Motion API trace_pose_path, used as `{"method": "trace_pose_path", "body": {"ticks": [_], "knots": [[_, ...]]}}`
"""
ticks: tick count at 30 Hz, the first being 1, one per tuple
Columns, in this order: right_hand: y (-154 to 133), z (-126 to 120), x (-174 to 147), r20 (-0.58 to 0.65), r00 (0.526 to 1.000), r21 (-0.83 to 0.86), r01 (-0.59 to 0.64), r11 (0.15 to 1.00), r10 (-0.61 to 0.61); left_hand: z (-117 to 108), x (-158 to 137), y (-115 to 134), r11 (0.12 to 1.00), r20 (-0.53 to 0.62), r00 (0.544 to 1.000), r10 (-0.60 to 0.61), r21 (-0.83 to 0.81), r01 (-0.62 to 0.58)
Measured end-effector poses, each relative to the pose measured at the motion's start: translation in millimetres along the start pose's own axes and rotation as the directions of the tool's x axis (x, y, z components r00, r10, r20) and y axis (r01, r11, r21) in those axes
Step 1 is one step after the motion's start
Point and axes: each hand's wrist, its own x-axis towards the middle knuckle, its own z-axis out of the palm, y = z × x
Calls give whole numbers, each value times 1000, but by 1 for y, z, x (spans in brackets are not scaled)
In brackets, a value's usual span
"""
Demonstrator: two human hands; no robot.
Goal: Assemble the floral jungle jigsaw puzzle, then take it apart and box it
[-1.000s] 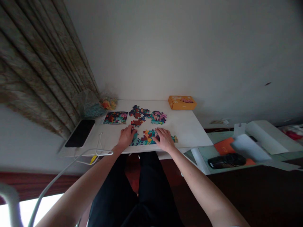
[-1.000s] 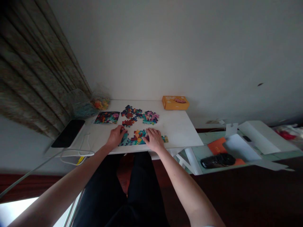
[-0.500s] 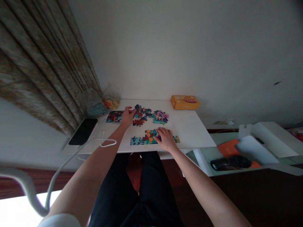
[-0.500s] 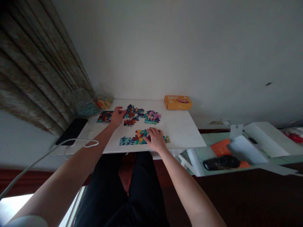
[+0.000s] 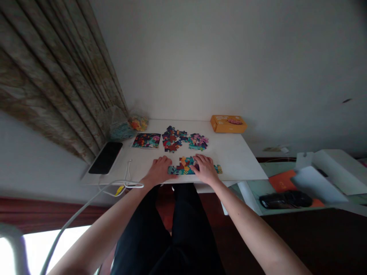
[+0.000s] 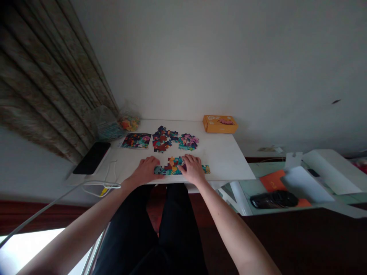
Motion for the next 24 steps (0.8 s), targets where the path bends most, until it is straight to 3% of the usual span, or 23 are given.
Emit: {"method": "trace_pose_path", "body": {"ticks": [6,13,19,24], "knots": [[0,0,0,0,1000,0,1,1000,-1,-7,5,10,997,90,994,-68,25,66],[-2,-1,-1,-5,1000,-5,-4,1000,4,-6,11,20,992,204,977,-70,-88,89],[-1,0,-1,-16,1000,-2,-4,1000,4,2,16,5,988,49,997,54,-147,-46],[-1,0,-1,-8,1000,7,-6,1000,6,0,38,-22,986,-73,997,1,-164,-13]]}}
